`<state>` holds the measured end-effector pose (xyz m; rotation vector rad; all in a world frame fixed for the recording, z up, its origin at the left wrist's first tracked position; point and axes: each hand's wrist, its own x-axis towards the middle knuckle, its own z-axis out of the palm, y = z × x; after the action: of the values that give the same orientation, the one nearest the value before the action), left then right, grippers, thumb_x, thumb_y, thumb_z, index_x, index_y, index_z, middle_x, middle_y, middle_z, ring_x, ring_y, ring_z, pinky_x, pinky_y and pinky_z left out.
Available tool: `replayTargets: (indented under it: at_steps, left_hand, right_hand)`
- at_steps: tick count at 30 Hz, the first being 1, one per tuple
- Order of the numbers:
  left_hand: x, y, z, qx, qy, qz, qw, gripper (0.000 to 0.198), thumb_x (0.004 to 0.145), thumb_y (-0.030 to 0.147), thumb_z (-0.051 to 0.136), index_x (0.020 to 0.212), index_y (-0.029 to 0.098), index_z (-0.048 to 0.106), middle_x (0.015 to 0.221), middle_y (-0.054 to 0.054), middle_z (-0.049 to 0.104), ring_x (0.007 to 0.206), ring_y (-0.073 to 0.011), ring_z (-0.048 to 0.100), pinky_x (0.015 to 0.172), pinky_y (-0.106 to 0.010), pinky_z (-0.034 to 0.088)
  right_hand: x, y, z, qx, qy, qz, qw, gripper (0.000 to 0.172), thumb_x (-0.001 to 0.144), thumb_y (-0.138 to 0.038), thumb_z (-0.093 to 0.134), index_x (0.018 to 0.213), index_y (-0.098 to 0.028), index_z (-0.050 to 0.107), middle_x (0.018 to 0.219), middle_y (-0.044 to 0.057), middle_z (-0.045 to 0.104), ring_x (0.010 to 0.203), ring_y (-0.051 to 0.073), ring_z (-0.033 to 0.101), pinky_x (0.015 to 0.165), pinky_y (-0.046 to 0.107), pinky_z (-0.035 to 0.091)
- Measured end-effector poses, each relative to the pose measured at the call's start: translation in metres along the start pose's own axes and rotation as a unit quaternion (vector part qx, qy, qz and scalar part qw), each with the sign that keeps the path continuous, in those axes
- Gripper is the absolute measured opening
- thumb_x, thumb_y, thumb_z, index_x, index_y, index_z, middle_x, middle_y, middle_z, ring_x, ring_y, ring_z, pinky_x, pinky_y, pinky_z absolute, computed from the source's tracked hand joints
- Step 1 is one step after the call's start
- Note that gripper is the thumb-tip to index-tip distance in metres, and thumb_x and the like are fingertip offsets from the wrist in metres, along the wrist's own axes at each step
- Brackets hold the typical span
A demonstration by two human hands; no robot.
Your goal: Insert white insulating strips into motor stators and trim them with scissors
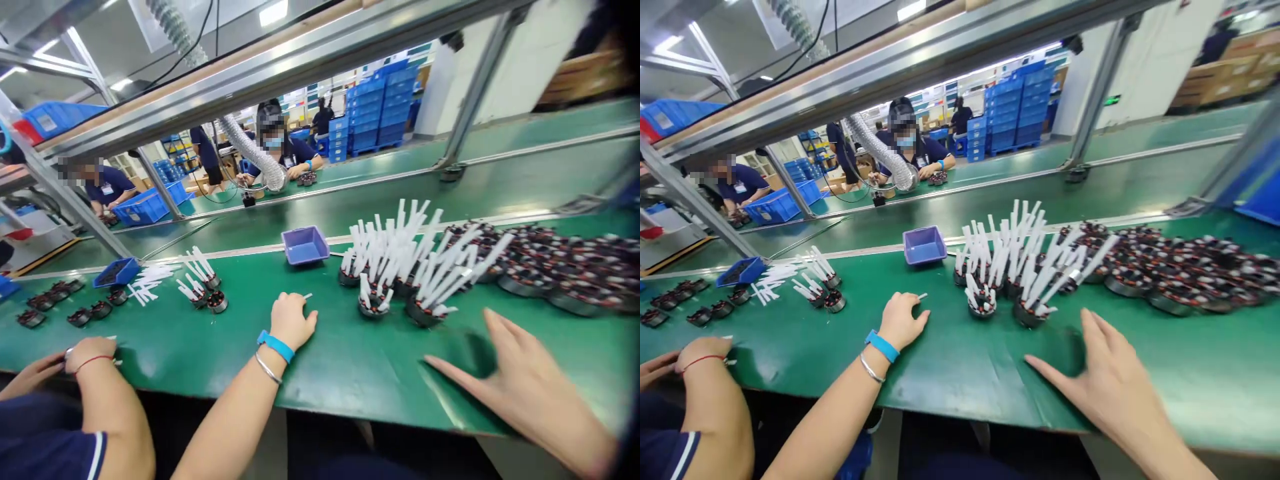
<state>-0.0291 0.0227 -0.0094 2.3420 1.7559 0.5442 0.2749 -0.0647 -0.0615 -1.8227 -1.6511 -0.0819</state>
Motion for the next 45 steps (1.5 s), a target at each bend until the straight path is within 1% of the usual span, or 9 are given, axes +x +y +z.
replayTargets:
  at_steps: [4,12,20,24,31,37,39,41,45]
  left_hand:
    - [0.000,-0.003,-0.002,0.014,0.014,0.002,1.000,0.030,0.080,0.035,0.060,0.098,0.012,0.068,0.107,-0.013,0.068,0.102,-0.0287,0.056,0.090,-0.043,0.046]
    - [0.003,-0.007,-0.003,0.026,0.036,0.024,0.999,0.024,0.081,0.033,0.058,0.093,0.014,0.067,0.099,-0.010,0.070,0.095,-0.0240,0.061,0.088,-0.038,0.049]
    - [-0.003,-0.007,0.007,-0.029,0.095,0.054,0.994,0.049,0.072,0.041,0.068,0.112,0.013,0.058,0.125,-0.016,0.057,0.118,-0.0280,0.055,0.101,-0.046,0.045]
    - [-0.001,-0.010,0.011,-0.090,0.131,0.061,0.985,0.049,0.074,0.042,0.066,0.113,0.014,0.056,0.124,-0.016,0.057,0.117,-0.0282,0.056,0.098,-0.047,0.048]
    - [0.002,-0.015,0.014,-0.032,0.115,0.046,0.992,0.030,0.072,0.025,0.065,0.101,0.017,0.061,0.101,-0.009,0.067,0.096,-0.0236,0.063,0.088,-0.045,0.053]
    - [0.023,-0.013,0.000,0.007,0.160,0.013,0.987,0.041,0.077,0.023,0.059,0.118,0.015,0.056,0.131,-0.016,0.053,0.123,-0.0279,0.050,0.103,-0.049,0.043]
    - [0.040,-0.011,-0.003,0.040,0.168,0.004,0.985,0.050,0.077,0.027,0.062,0.124,0.015,0.054,0.140,-0.018,0.044,0.129,-0.0321,0.044,0.104,-0.053,0.040]
    - [0.059,-0.010,-0.003,0.058,0.156,-0.006,0.986,0.054,0.074,0.029,0.067,0.125,0.017,0.054,0.146,-0.019,0.037,0.133,-0.0360,0.039,0.104,-0.056,0.039]
    - [0.087,-0.017,0.002,0.035,0.136,-0.036,0.989,0.024,0.076,0.024,0.066,0.098,0.016,0.064,0.141,-0.018,0.043,0.127,-0.0332,0.048,0.100,-0.050,0.045]
  right_hand:
    - [0.034,-0.018,0.015,0.039,-0.049,0.039,0.997,0.118,0.065,-0.066,0.064,0.147,0.002,0.013,0.144,0.035,0.033,0.133,0.048,0.034,0.106,0.057,0.036]
    - [0.049,-0.059,0.036,0.103,-0.042,0.012,0.994,0.103,0.070,-0.057,0.065,0.149,-0.010,0.018,0.145,0.020,0.042,0.132,0.030,0.043,0.105,0.040,0.042]
    - [0.084,0.013,-0.010,0.001,0.044,0.170,0.984,0.065,0.091,-0.061,0.029,0.129,-0.013,0.049,0.108,0.021,0.060,0.087,0.034,0.066,0.074,0.049,0.050]
    - [0.104,0.031,0.001,-0.021,0.039,0.095,0.995,0.047,0.090,-0.055,0.035,0.099,-0.017,0.061,0.097,0.015,0.063,0.080,0.029,0.065,0.066,0.040,0.050]
    - [0.080,0.029,0.005,0.015,0.033,-0.164,0.986,0.030,0.090,-0.049,0.040,0.089,-0.023,0.056,0.098,0.006,0.064,0.078,0.021,0.065,0.058,0.031,0.048]
    - [0.112,0.015,-0.050,0.072,0.213,-0.272,0.936,0.022,0.088,-0.037,0.058,0.101,-0.020,0.053,0.095,0.009,0.064,0.086,0.021,0.065,0.080,0.032,0.051]
    - [0.157,-0.007,-0.058,0.123,0.151,-0.253,0.948,0.011,0.090,-0.030,0.054,0.096,-0.021,0.056,0.091,0.007,0.065,0.086,0.019,0.064,0.082,0.031,0.051]
    - [0.209,-0.037,-0.048,0.118,-0.029,-0.237,0.964,0.011,0.092,-0.025,0.050,0.094,-0.019,0.059,0.089,0.005,0.066,0.082,0.016,0.063,0.078,0.030,0.052]
    - [0.287,-0.096,0.014,0.063,-0.209,-0.235,0.947,0.019,0.091,-0.034,0.058,0.095,-0.016,0.063,0.089,0.002,0.065,0.073,0.012,0.061,0.066,0.029,0.054]
